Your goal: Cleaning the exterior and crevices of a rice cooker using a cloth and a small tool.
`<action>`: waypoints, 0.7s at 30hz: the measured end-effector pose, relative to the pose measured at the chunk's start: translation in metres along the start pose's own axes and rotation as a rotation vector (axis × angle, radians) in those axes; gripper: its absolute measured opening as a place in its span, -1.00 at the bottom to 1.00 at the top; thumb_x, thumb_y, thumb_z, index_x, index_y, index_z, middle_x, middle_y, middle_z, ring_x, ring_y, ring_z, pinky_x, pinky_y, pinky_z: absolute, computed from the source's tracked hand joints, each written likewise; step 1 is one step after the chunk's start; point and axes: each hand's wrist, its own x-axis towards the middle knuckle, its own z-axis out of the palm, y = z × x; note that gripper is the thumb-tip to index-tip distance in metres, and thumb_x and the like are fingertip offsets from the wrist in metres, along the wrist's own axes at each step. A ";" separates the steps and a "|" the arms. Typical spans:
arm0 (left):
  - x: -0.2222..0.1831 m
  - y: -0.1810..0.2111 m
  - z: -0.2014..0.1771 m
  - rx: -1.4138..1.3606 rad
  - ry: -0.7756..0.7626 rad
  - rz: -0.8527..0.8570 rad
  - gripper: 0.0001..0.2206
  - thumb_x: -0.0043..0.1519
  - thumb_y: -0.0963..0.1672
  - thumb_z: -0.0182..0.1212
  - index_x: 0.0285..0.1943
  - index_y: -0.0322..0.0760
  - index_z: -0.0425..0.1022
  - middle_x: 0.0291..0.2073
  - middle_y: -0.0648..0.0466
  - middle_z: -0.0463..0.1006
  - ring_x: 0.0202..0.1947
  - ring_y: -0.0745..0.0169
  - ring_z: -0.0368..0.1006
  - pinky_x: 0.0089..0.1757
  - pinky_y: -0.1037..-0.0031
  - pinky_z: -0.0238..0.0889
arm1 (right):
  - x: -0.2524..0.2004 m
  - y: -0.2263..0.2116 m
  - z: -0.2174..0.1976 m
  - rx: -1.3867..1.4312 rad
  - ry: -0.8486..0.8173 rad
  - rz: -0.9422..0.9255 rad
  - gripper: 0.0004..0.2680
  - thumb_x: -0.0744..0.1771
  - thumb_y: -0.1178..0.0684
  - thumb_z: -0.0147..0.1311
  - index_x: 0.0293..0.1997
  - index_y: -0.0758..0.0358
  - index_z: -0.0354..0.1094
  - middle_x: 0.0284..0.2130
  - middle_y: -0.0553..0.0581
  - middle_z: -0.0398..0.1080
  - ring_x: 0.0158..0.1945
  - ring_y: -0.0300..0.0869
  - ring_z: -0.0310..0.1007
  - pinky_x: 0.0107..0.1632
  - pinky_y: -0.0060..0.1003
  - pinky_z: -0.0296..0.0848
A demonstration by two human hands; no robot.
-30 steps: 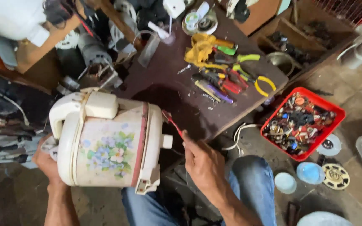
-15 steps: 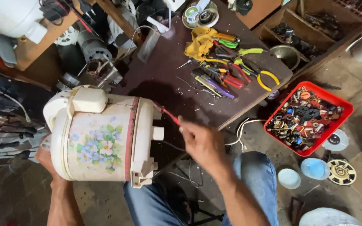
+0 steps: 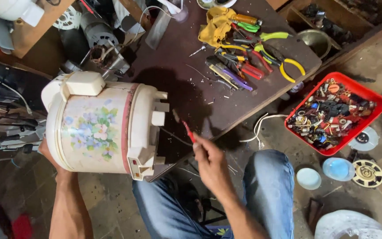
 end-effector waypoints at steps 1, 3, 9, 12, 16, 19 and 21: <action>0.001 0.001 0.003 0.000 -0.007 0.000 -0.71 0.18 -0.33 0.34 0.07 -0.76 0.52 -0.15 -0.29 0.57 -0.24 -0.03 0.40 -0.18 0.26 0.28 | -0.010 0.007 0.008 0.126 -0.017 0.082 -0.70 0.36 0.07 -0.05 0.23 0.22 0.37 -0.49 -0.03 0.38 -0.55 -0.35 0.20 -0.56 -0.47 0.17; -0.001 -0.003 0.002 -0.003 -0.017 0.001 -0.71 0.18 -0.33 0.34 0.07 -0.76 0.52 -0.15 -0.29 0.57 -0.24 -0.03 0.40 -0.18 0.26 0.28 | -0.025 0.012 0.019 0.225 -0.059 0.059 -0.72 0.36 0.09 -0.02 0.21 0.24 0.39 -0.48 -0.01 0.41 -0.51 -0.33 0.25 -0.47 -0.46 0.30; -0.002 -0.001 -0.001 0.003 -0.013 -0.001 -0.71 0.18 -0.33 0.33 0.07 -0.75 0.52 -0.16 -0.28 0.57 -0.25 -0.02 0.39 -0.18 0.26 0.28 | -0.015 0.015 0.039 0.371 -0.103 0.034 -0.71 0.36 0.08 -0.01 0.21 0.27 0.38 -0.45 0.01 0.40 -0.40 -0.31 0.35 -0.40 -0.47 0.35; -0.005 -0.001 0.000 0.001 -0.025 -0.004 -0.72 0.18 -0.33 0.33 0.06 -0.75 0.51 -0.16 -0.28 0.56 -0.25 -0.02 0.39 -0.18 0.26 0.28 | -0.018 0.019 0.047 0.398 -0.120 -0.054 -0.72 0.37 0.11 -0.03 0.23 0.28 0.35 -0.45 0.02 0.37 -0.45 -0.30 0.29 -0.50 -0.48 0.27; -0.001 -0.005 0.003 -0.012 -0.002 0.009 -0.72 0.18 -0.33 0.32 0.06 -0.74 0.51 -0.16 -0.28 0.56 -0.25 -0.02 0.39 -0.18 0.26 0.28 | -0.036 0.033 0.045 0.441 -0.102 -0.110 -0.77 0.34 0.15 0.08 0.09 0.38 0.47 -0.43 0.03 0.50 -0.46 -0.34 0.29 -0.42 -0.48 0.31; -0.005 -0.011 0.002 -0.015 -0.014 0.002 -0.72 0.18 -0.33 0.32 0.06 -0.73 0.51 -0.17 -0.27 0.56 -0.25 -0.02 0.39 -0.18 0.26 0.28 | -0.013 0.044 0.058 0.488 -0.095 -0.220 -0.76 0.35 0.16 0.08 0.16 0.27 0.42 -0.42 0.03 0.48 -0.42 -0.29 0.35 -0.36 -0.44 0.42; -0.009 -0.008 0.001 -0.010 -0.016 0.000 -0.72 0.18 -0.33 0.32 0.06 -0.73 0.51 -0.17 -0.27 0.56 -0.25 -0.02 0.39 -0.18 0.26 0.28 | -0.012 0.036 0.058 0.484 -0.101 -0.241 -0.76 0.36 0.18 0.06 0.16 0.32 0.41 -0.36 0.04 0.49 -0.40 -0.30 0.33 -0.35 -0.45 0.38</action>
